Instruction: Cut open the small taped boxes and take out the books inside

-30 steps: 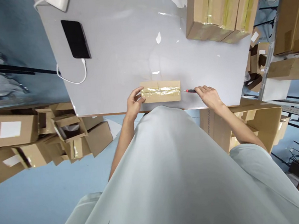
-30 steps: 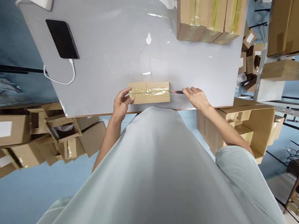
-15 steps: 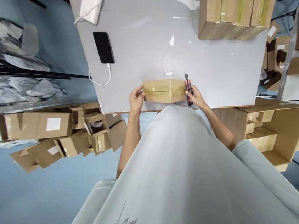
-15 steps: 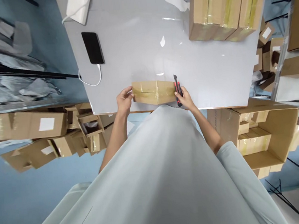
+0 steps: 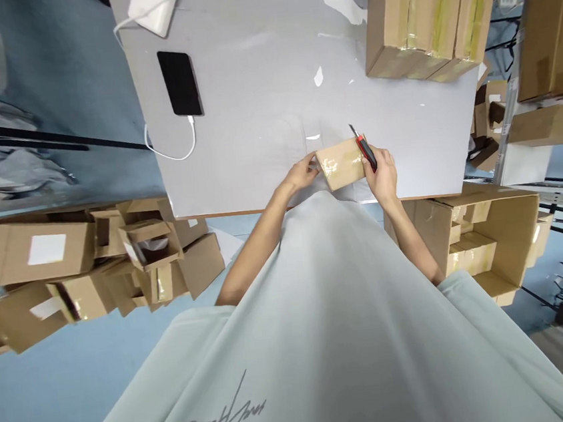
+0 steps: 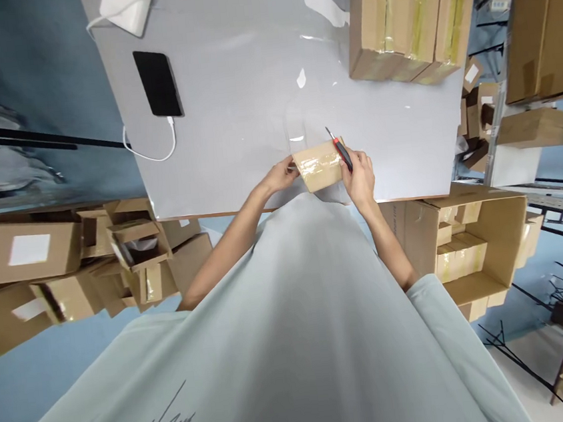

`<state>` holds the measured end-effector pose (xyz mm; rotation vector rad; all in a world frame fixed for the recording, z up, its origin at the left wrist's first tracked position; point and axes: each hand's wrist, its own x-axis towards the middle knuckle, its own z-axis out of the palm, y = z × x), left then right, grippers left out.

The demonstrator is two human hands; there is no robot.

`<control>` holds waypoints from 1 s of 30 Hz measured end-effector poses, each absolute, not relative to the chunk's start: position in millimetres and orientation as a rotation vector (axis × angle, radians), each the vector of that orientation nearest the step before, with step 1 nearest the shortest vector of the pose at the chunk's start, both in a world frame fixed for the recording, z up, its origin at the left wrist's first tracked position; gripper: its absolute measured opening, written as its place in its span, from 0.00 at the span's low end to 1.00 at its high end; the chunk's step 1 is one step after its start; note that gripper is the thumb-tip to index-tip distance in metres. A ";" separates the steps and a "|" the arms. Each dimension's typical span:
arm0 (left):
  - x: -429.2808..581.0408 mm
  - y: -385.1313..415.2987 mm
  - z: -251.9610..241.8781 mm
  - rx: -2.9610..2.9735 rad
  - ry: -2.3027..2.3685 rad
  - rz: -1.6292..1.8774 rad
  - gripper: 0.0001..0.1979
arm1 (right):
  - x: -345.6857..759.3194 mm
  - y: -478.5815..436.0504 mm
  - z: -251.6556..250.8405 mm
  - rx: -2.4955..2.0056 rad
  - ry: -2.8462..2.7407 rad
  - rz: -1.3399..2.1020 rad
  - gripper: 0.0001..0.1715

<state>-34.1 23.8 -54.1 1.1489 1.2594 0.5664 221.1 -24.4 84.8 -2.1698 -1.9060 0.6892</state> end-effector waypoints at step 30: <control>-44.9 43.0 22.0 1.223 1.391 0.678 0.09 | 161.5 -89.3 135.6 -2.127 -1.609 1.225 0.36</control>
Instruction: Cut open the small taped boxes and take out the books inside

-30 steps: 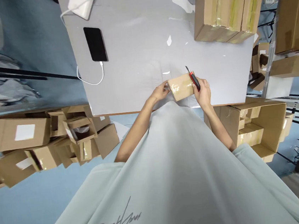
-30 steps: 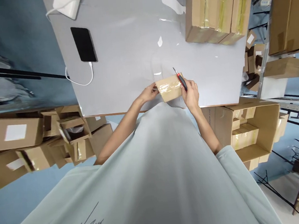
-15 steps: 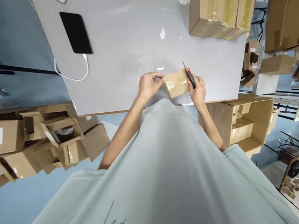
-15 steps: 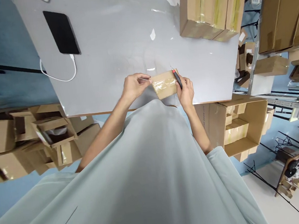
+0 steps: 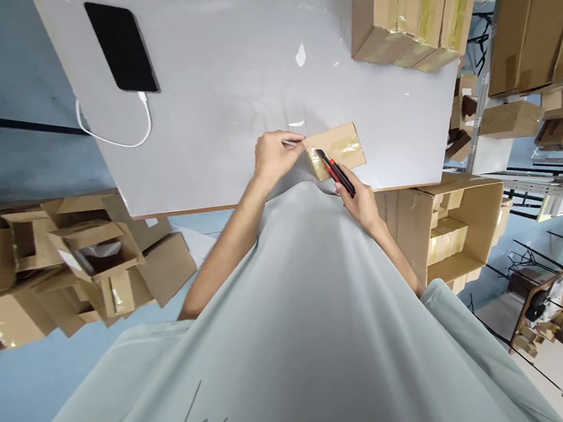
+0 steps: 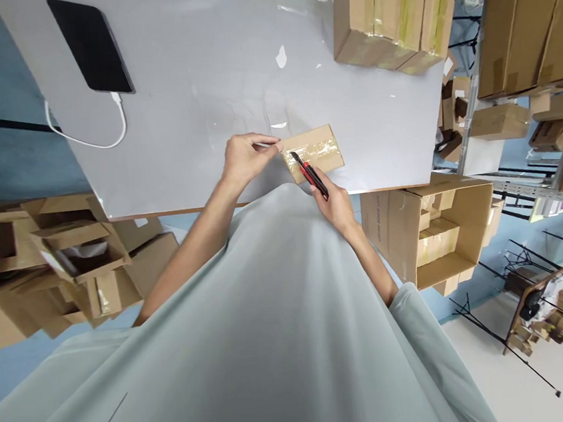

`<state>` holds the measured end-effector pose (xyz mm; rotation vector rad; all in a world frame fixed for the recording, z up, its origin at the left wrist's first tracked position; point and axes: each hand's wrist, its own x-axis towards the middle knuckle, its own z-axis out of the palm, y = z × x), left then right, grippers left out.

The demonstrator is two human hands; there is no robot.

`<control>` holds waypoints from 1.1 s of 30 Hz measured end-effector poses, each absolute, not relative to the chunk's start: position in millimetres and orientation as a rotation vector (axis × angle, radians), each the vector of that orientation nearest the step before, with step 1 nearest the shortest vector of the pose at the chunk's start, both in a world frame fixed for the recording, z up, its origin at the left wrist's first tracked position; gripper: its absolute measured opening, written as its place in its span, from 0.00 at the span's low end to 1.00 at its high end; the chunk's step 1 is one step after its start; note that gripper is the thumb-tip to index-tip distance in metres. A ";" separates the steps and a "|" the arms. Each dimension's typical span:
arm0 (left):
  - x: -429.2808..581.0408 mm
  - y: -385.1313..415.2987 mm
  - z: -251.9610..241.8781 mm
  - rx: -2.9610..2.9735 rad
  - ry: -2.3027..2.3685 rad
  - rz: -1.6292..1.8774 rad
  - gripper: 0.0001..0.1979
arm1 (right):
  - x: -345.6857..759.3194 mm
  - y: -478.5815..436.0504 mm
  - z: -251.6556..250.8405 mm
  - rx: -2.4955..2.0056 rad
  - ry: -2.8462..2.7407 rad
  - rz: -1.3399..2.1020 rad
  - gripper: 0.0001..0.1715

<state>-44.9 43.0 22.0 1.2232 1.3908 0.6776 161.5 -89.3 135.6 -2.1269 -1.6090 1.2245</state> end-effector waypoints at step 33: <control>-40.3 35.9 15.6 1.203 1.473 0.721 0.07 | 139.6 -72.9 127.4 -2.203 -1.970 1.108 0.37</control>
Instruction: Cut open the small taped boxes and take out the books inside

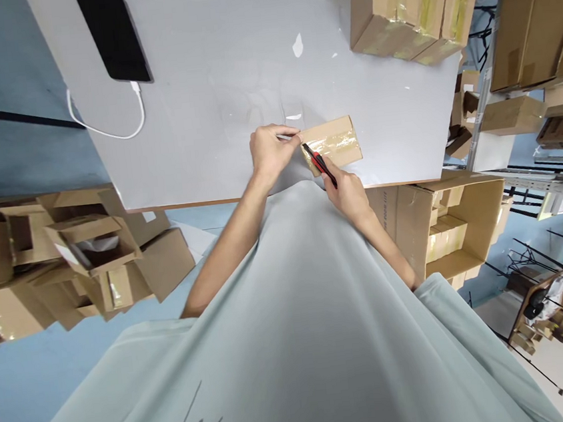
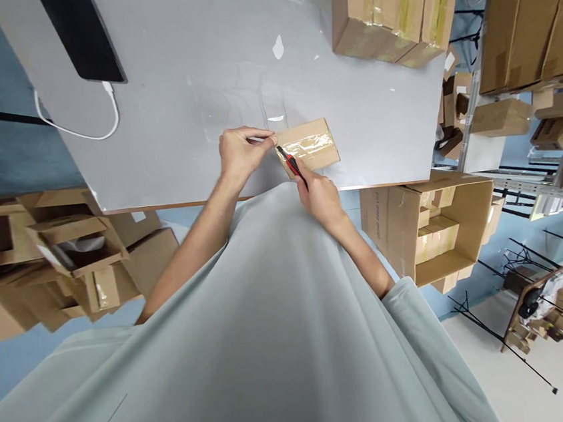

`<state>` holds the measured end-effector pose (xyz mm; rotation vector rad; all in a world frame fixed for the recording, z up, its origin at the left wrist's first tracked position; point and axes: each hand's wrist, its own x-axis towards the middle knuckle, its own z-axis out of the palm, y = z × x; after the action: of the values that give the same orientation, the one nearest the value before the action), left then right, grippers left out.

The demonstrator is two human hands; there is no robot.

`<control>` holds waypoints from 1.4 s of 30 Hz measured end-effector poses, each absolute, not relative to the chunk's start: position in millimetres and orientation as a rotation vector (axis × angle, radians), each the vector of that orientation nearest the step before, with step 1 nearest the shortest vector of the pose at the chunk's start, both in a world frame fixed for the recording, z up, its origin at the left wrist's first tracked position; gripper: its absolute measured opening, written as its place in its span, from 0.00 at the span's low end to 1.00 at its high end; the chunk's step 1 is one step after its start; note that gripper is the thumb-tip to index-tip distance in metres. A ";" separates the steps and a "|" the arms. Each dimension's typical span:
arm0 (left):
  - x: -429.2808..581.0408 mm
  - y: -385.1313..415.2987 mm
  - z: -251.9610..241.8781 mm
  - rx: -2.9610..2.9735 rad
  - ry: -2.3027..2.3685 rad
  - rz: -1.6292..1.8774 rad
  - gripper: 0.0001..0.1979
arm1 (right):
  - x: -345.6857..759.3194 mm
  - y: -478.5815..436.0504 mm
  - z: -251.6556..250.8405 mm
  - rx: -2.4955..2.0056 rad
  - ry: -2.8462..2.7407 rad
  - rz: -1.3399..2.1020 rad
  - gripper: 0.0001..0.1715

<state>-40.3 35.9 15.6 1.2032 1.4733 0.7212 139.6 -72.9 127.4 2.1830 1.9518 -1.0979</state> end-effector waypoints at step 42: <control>-34.6 30.8 40.5 1.250 1.561 0.559 0.10 | 164.9 -67.4 97.7 2.626 1.920 -1.011 0.38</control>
<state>-34.6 30.8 40.5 1.2497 1.5612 0.5595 164.9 -67.4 97.7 2.6256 1.9200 -1.0113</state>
